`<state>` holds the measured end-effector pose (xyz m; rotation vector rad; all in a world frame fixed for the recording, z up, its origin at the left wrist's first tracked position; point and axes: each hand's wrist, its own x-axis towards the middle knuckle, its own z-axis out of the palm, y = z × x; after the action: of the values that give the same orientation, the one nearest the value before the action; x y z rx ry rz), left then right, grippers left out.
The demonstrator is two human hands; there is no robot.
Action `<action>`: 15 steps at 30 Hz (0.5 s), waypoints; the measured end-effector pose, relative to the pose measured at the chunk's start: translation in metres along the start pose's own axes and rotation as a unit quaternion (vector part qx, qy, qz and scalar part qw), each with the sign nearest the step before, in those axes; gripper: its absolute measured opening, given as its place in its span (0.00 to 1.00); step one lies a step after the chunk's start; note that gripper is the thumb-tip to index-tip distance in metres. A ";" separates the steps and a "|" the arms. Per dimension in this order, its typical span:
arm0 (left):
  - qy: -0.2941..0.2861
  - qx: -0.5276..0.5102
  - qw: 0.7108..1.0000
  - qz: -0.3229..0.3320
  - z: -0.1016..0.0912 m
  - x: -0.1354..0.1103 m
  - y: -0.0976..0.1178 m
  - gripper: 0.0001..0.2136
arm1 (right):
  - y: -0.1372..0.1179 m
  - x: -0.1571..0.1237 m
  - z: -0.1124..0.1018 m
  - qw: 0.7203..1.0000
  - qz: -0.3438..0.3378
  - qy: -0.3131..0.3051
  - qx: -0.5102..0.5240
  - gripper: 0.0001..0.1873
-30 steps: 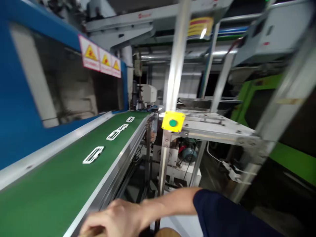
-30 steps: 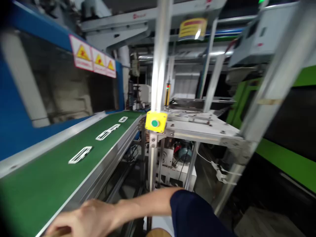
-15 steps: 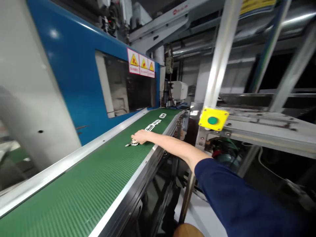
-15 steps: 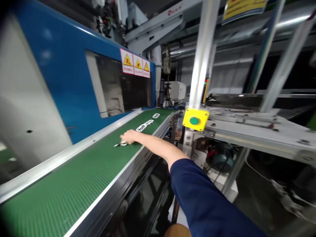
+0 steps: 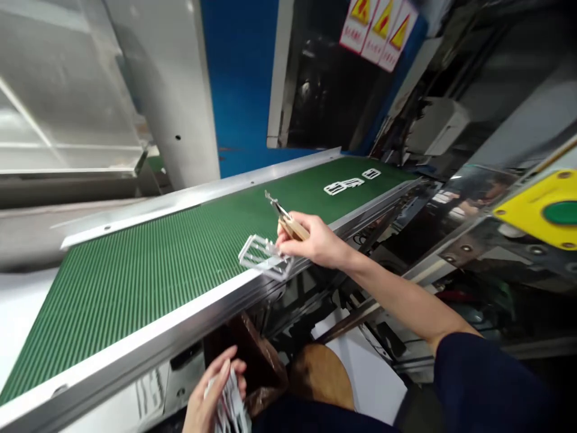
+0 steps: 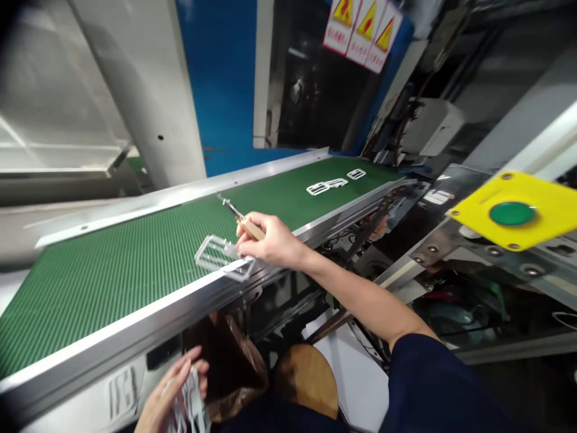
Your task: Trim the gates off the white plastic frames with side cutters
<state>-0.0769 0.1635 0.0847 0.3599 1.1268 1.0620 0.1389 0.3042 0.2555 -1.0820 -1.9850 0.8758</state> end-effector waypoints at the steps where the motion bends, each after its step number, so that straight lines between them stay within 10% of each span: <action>1: 0.005 -0.003 1.000 0.030 0.006 -0.007 0.003 0.25 | -0.004 -0.018 0.015 0.998 0.028 -0.021 0.045 0.07; 8: -0.041 -0.004 0.998 0.055 0.017 -0.022 0.007 0.15 | 0.035 -0.092 0.094 0.956 0.204 -0.068 0.198 0.09; 15: -0.011 -0.079 0.997 -0.013 0.008 -0.012 -0.020 0.09 | 0.068 -0.115 0.110 0.920 0.247 -0.061 0.299 0.13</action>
<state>-0.0599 0.1461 0.0803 0.2308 1.0170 1.1147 0.1225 0.2074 0.1135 -1.1790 -1.3733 1.7179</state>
